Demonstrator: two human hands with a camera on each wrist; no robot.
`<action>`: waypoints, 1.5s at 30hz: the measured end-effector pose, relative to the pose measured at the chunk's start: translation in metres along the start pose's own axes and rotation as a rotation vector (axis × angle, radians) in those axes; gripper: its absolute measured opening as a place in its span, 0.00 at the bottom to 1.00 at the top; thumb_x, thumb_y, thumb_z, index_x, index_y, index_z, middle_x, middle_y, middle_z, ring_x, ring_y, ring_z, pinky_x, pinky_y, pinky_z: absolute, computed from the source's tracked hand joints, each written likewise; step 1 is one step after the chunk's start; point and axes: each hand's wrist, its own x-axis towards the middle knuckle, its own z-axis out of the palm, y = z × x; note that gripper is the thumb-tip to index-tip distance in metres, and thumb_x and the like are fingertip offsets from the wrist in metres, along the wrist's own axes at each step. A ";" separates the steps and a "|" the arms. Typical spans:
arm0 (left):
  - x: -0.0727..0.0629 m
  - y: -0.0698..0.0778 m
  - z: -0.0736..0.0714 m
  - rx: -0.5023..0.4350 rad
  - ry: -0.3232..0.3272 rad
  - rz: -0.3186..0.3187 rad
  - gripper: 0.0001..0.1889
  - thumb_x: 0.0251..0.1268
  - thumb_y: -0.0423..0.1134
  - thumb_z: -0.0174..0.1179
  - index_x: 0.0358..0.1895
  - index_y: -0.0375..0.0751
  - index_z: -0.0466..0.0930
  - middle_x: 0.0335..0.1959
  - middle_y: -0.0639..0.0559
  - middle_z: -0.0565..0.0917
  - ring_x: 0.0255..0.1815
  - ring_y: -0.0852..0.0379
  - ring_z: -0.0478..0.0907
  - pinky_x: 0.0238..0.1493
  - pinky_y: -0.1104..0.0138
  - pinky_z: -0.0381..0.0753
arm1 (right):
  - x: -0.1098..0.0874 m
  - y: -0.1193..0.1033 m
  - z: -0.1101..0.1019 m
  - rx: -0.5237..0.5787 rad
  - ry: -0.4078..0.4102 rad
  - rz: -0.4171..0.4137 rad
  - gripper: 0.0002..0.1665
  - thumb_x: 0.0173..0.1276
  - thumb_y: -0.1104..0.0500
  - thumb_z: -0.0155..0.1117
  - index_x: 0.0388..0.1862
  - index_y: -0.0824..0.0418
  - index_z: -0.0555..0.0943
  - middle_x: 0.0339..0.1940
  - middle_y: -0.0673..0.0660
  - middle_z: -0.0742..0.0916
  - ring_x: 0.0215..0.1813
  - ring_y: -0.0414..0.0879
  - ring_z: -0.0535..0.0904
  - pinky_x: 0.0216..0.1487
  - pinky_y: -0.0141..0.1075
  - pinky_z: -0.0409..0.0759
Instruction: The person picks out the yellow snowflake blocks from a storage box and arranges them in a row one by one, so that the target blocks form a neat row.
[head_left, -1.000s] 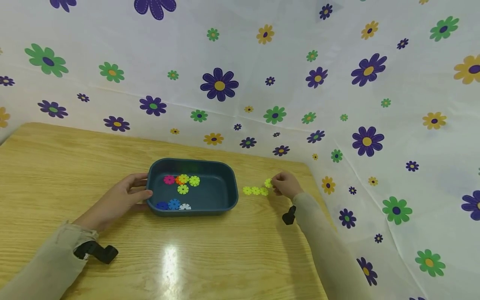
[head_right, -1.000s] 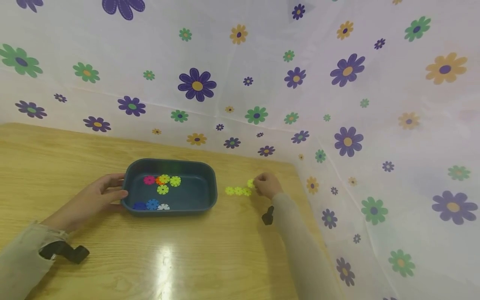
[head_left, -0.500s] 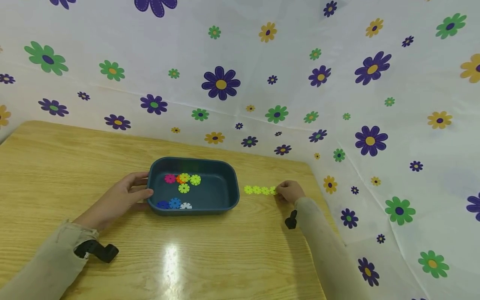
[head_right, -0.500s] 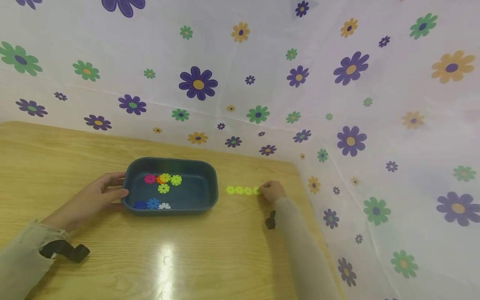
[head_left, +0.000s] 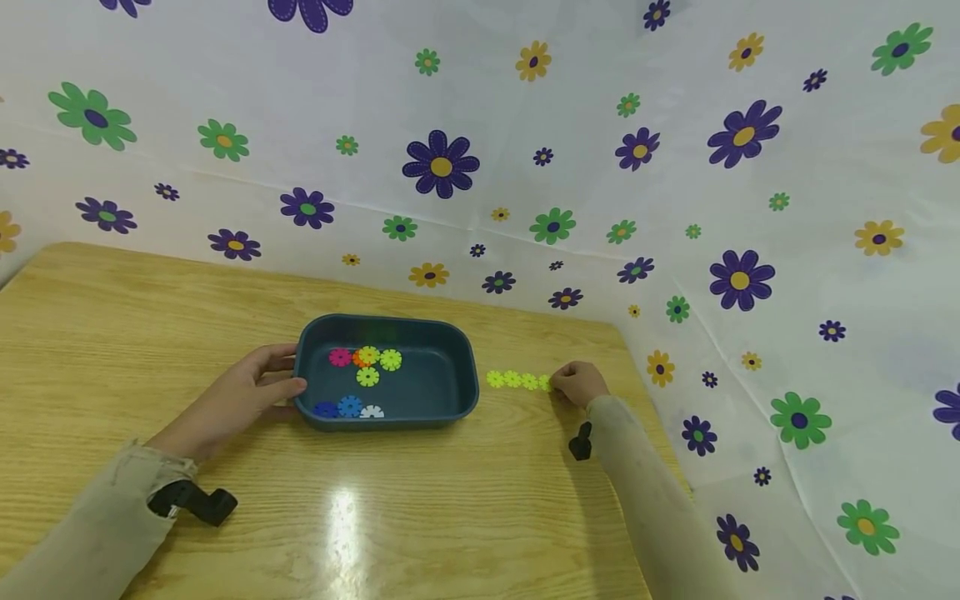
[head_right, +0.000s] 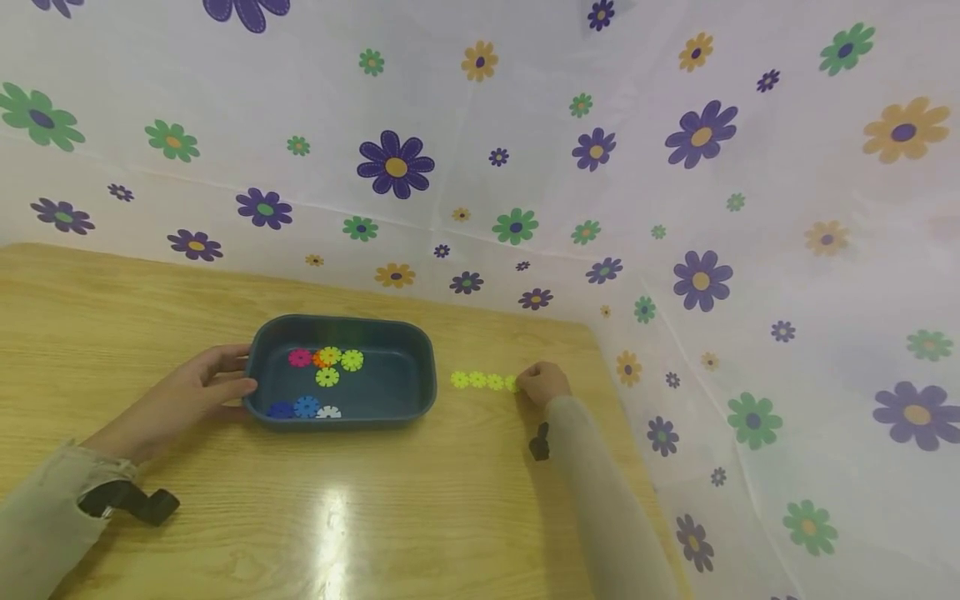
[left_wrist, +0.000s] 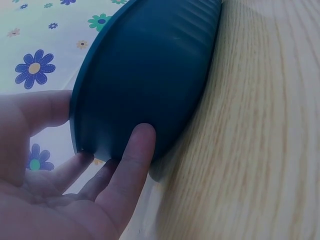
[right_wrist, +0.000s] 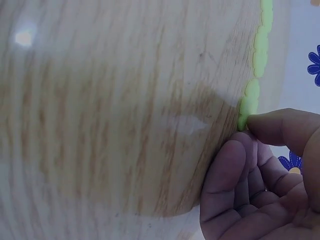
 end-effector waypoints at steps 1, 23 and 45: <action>0.000 0.000 0.000 0.000 0.001 0.000 0.40 0.79 0.43 0.60 0.82 0.33 0.47 0.76 0.26 0.60 0.70 0.32 0.71 0.55 0.56 0.88 | 0.000 0.000 0.000 0.003 -0.001 0.004 0.11 0.74 0.59 0.62 0.44 0.67 0.83 0.37 0.59 0.87 0.35 0.46 0.83 0.38 0.36 0.87; -0.003 -0.001 -0.002 -0.014 0.006 0.003 0.41 0.78 0.44 0.61 0.82 0.33 0.47 0.76 0.26 0.59 0.70 0.31 0.70 0.55 0.56 0.88 | -0.042 -0.111 0.019 0.102 -0.013 -0.282 0.12 0.75 0.53 0.62 0.47 0.61 0.83 0.48 0.67 0.87 0.47 0.66 0.84 0.47 0.51 0.88; -0.001 -0.001 0.001 -0.014 0.000 0.014 0.41 0.78 0.44 0.61 0.82 0.33 0.47 0.77 0.26 0.59 0.70 0.30 0.70 0.55 0.57 0.87 | -0.059 -0.206 0.122 0.061 -0.397 -0.302 0.10 0.73 0.55 0.70 0.46 0.60 0.86 0.41 0.53 0.88 0.40 0.47 0.85 0.40 0.34 0.86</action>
